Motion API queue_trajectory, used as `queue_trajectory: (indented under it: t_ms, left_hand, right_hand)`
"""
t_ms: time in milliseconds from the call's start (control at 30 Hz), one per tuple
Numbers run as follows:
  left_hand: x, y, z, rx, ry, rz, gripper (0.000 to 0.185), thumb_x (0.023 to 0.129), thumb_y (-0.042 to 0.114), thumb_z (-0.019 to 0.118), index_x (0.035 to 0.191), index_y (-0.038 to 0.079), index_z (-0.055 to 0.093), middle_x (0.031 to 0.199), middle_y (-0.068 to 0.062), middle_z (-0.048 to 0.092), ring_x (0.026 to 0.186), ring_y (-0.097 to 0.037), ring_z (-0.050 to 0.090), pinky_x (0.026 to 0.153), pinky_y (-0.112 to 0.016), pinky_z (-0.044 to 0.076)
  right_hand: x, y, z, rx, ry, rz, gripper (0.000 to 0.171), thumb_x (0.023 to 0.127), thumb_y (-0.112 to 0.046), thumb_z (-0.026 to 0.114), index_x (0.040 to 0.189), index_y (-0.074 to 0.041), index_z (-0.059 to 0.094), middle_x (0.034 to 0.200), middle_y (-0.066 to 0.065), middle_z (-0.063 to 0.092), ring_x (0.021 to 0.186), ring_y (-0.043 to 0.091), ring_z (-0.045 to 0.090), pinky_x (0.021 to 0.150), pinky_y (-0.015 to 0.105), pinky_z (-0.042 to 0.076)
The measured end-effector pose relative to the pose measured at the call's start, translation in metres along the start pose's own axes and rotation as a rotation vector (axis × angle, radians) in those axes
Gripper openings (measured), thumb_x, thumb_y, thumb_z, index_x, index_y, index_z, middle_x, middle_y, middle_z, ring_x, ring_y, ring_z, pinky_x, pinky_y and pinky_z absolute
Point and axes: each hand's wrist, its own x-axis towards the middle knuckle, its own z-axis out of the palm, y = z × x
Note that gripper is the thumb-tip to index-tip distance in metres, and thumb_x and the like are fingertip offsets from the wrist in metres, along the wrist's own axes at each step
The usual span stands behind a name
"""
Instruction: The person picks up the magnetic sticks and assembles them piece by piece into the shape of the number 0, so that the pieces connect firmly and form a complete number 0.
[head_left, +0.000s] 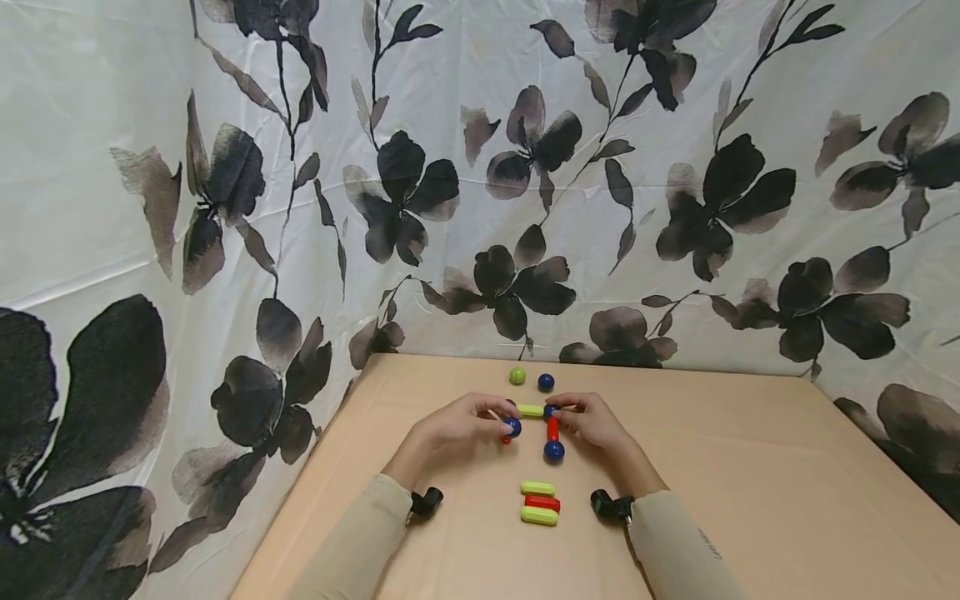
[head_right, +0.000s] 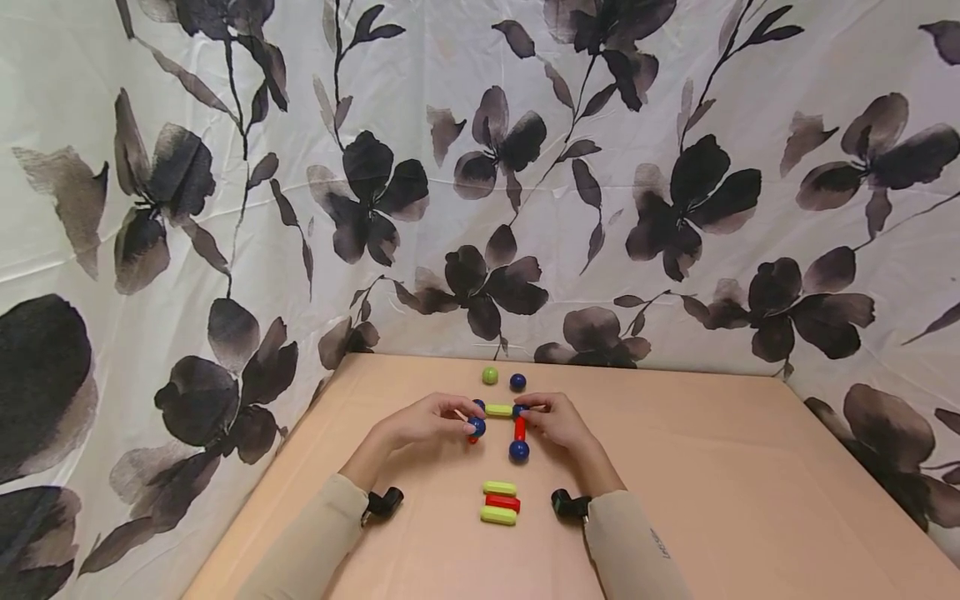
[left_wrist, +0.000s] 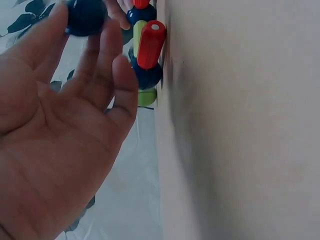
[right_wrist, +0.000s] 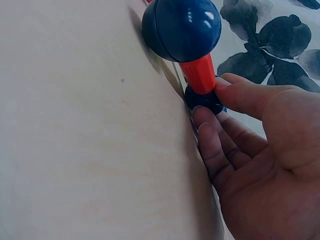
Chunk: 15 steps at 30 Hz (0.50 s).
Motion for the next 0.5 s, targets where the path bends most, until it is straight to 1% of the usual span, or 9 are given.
queue_trajectory:
  t_ms: [133,233,300,400,467,500]
  left_hand:
    - [-0.0056,-0.0009,-0.0023,0.010,-0.102,-0.050,0.033,0.098,0.023,0.074,0.129,0.012,0.073,0.113,0.003,0.075,0.099,-0.018,0.061,0.083,-0.033,0.049]
    - [-0.0076,-0.0020,-0.0023,0.022,-0.151,-0.079,0.031,0.097,0.023,0.076,0.126,0.013,0.075,0.111,0.003,0.075,0.098,-0.017,0.062,0.079,-0.031,0.049]
    - [-0.0082,-0.0023,-0.0015,0.030,-0.170,-0.091,0.029,0.096,0.022,0.076,0.124,0.013,0.076,0.112,0.004,0.075,0.102,-0.017,0.062,0.083,-0.031,0.049]
    - [-0.0091,-0.0023,0.0004,0.042,-0.187,-0.098,0.026,0.096,0.021,0.076,0.121,0.013,0.077,0.112,0.003,0.075,0.107,-0.017,0.064,0.093,-0.035,0.048]
    - [-0.0098,-0.0022,0.0017,0.046,-0.193,-0.098,0.025,0.096,0.019,0.076,0.120,0.012,0.078,0.113,0.003,0.076,0.110,-0.017,0.064,0.101,-0.038,0.045]
    - [-0.0102,-0.0018,0.0024,0.053,-0.197,-0.097,0.025,0.096,0.018,0.076,0.120,0.012,0.078,0.113,0.004,0.076,0.110,-0.017,0.064,0.102,-0.039,0.045]
  right_hand:
    - [-0.0006,-0.0021,-0.0001,0.006,0.006,-0.006,0.028,0.099,-0.003,0.067,0.127,0.001,0.072,0.099,0.014,0.071,0.074,0.021,0.058,0.061,0.026,0.053]
    - [-0.0011,-0.0027,-0.0004,0.007,0.010,-0.005,0.028,0.099,-0.003,0.068,0.127,0.001,0.072,0.098,0.014,0.071,0.073,0.020,0.058,0.060,0.025,0.052]
    - [-0.0013,-0.0027,-0.0006,0.017,0.012,0.004,0.028,0.099,-0.004,0.068,0.127,-0.001,0.073,0.099,0.012,0.071,0.074,0.021,0.057,0.060,0.025,0.052]
    - [-0.0016,-0.0025,-0.0004,0.022,0.010,0.000,0.029,0.099,-0.003,0.068,0.127,0.000,0.072,0.100,0.014,0.072,0.075,0.022,0.058,0.061,0.026,0.053]
    - [-0.0012,-0.0005,-0.0003,0.024,0.006,-0.010,0.029,0.099,-0.004,0.068,0.127,0.001,0.072,0.101,0.017,0.071,0.075,0.023,0.058,0.061,0.026,0.053]
    - [-0.0012,0.0000,-0.0001,0.023,0.005,-0.013,0.029,0.099,-0.004,0.068,0.127,0.002,0.072,0.101,0.018,0.071,0.076,0.023,0.058,0.061,0.026,0.053]
